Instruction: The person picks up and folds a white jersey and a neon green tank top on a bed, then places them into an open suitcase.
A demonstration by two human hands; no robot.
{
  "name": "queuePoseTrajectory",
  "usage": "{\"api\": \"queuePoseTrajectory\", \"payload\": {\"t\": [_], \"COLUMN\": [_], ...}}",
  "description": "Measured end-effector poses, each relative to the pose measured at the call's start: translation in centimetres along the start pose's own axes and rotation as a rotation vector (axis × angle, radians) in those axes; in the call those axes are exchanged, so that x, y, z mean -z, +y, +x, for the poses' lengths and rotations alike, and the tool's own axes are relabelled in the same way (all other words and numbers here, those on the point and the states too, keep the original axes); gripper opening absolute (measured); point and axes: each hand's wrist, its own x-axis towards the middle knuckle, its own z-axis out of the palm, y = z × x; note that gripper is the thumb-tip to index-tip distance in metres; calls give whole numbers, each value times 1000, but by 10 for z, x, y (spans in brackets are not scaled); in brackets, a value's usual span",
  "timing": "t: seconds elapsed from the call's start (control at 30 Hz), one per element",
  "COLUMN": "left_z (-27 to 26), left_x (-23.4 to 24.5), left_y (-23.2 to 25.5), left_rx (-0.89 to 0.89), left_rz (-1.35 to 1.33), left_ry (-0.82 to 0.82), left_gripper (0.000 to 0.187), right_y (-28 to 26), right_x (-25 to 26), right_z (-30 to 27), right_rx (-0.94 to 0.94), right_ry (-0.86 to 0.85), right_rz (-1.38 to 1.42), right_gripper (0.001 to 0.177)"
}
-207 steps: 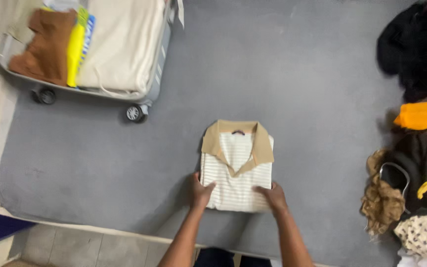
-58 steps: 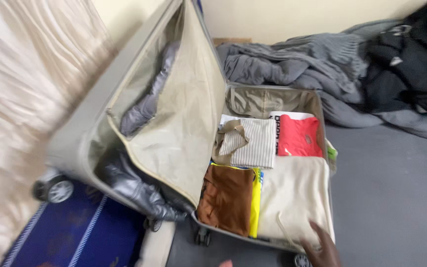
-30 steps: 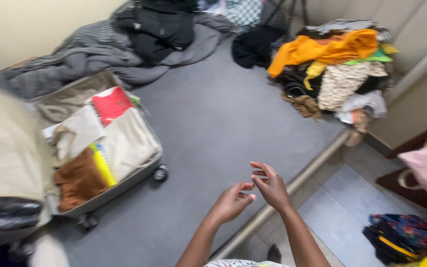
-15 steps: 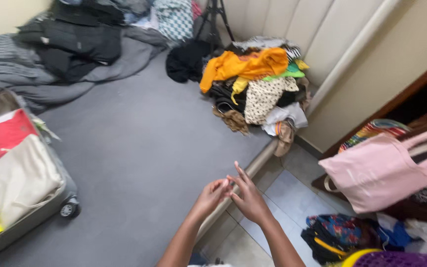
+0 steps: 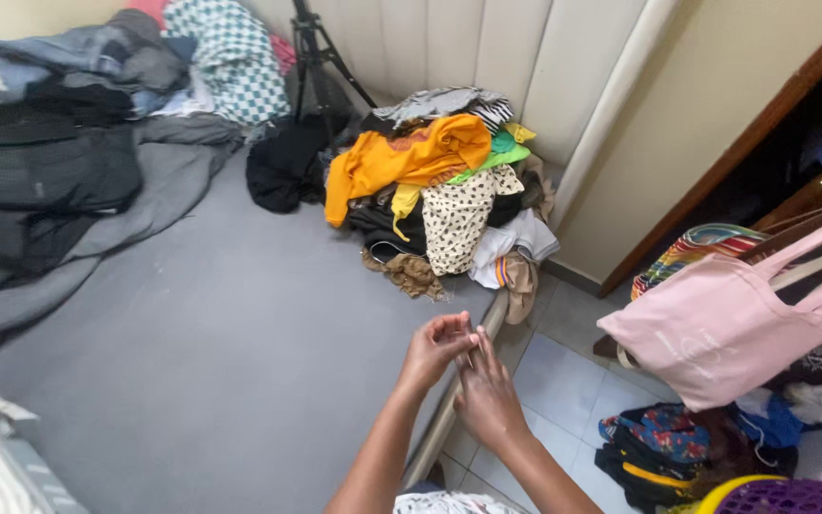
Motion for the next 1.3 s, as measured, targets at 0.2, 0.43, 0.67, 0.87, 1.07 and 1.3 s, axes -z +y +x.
{"api": "queuePoseTrajectory", "payload": {"t": [0.2, 0.43, 0.67, 0.87, 1.07, 1.3], "left_z": [66, 105, 182, 182, 172, 164], "left_x": [10, 22, 62, 58, 34, 48], "left_y": [-19, -39, -122, -111, -72, -51], "left_rx": [10, 54, 161, 359, 559, 661], "left_rz": [-40, -42, -21, 252, 245, 236], "left_ry": [70, 88, 238, 277, 252, 339], "left_gripper": [39, 29, 49, 43, 37, 35], "right_y": [18, 29, 120, 266, 303, 302], "right_x": [-11, -18, -69, -164, -175, -176], "right_z": [51, 104, 214, 338, 407, 486], "right_rx": [31, 53, 209, -487, -829, -920], "right_ry": [122, 51, 11, 106, -190, -115], "right_rz": [-50, -145, 193, 673, 1606, 1874], "right_gripper": [78, 90, 51, 70, 71, 38]}}
